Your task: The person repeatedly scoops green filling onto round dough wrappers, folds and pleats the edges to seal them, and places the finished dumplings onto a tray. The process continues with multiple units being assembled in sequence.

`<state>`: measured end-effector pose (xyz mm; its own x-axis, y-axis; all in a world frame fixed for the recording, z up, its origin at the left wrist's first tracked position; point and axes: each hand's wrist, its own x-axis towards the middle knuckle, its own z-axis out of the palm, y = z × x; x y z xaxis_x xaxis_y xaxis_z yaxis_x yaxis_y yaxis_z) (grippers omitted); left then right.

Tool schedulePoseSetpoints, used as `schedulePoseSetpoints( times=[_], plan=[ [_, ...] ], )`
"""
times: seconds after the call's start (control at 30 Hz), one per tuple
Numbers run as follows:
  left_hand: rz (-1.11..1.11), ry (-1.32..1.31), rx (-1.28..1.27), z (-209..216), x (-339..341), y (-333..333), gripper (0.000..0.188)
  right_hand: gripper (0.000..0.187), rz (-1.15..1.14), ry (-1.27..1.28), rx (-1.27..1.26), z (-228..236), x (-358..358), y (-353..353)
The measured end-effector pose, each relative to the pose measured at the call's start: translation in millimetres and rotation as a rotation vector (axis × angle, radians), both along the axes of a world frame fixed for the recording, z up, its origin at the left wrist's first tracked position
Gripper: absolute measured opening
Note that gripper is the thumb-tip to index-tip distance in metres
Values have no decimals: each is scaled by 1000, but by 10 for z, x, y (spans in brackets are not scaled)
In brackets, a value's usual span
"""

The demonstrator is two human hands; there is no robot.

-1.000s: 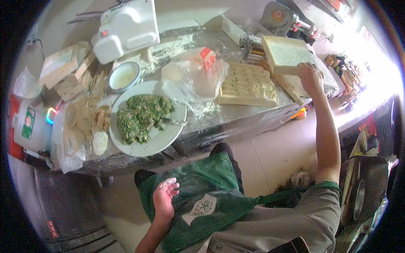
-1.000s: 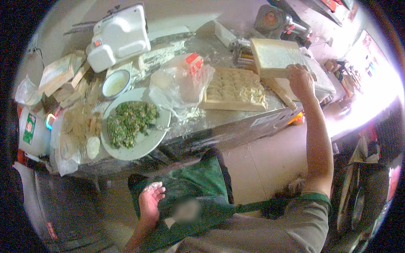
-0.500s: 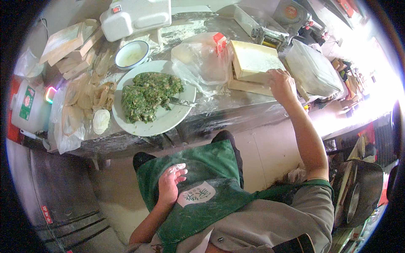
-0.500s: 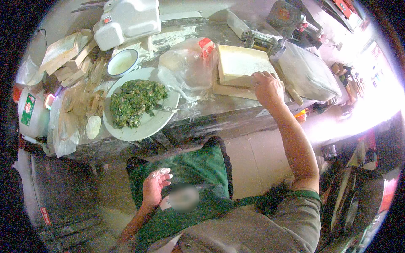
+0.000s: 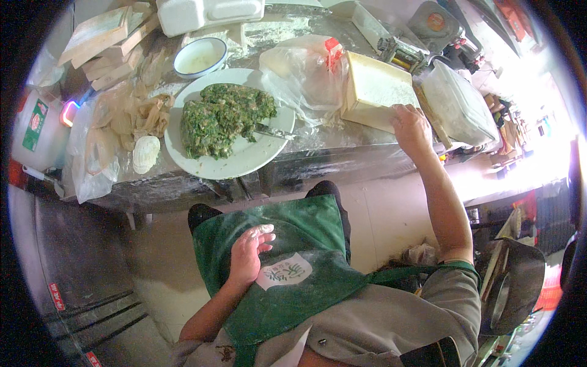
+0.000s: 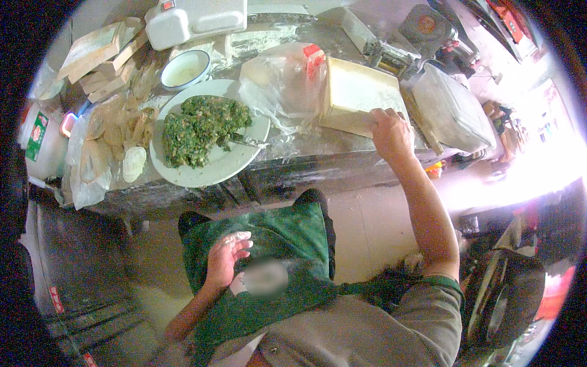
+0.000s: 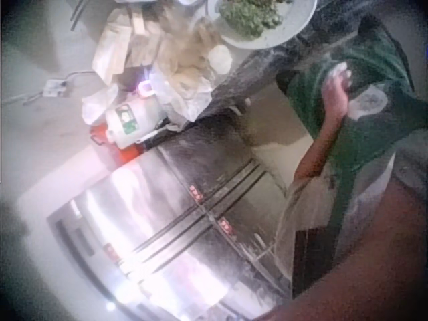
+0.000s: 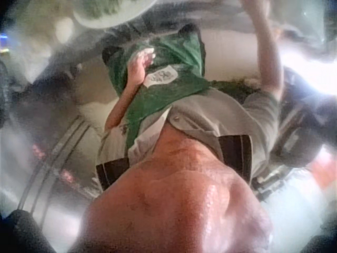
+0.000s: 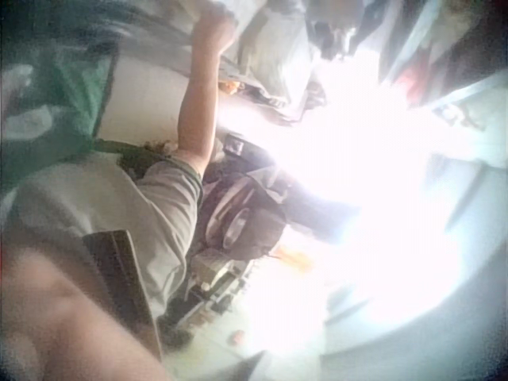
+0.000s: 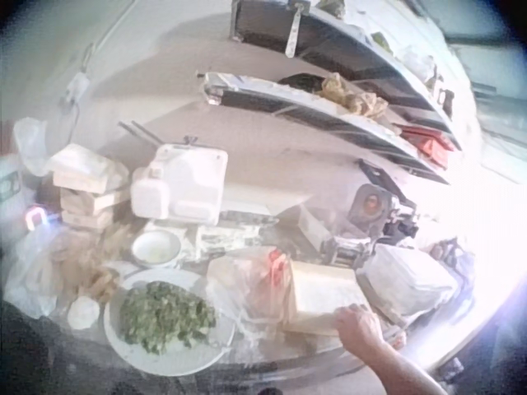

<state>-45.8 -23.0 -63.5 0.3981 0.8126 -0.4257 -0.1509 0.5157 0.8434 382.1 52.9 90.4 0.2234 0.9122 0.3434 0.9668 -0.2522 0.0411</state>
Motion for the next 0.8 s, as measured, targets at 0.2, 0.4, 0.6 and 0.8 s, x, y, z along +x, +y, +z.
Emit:
schedulePoseSetpoints(
  times=[0.2,0.4,0.6,0.8],
  plan=[
    [19,-15,4,-90,-18,6,33,22,28,-30,-66,71,-117,44],
    [25,-16,49,-125,-75,0,35,22,24,-32,-22,-22,-39,125],
    [27,29,102,-89,-146,-18,38,34,-4,25,-83,-2,40,145],
    [25,69,144,-75,-200,-32,39,26,116,-81,-122,-29,346,196]
  ],
)
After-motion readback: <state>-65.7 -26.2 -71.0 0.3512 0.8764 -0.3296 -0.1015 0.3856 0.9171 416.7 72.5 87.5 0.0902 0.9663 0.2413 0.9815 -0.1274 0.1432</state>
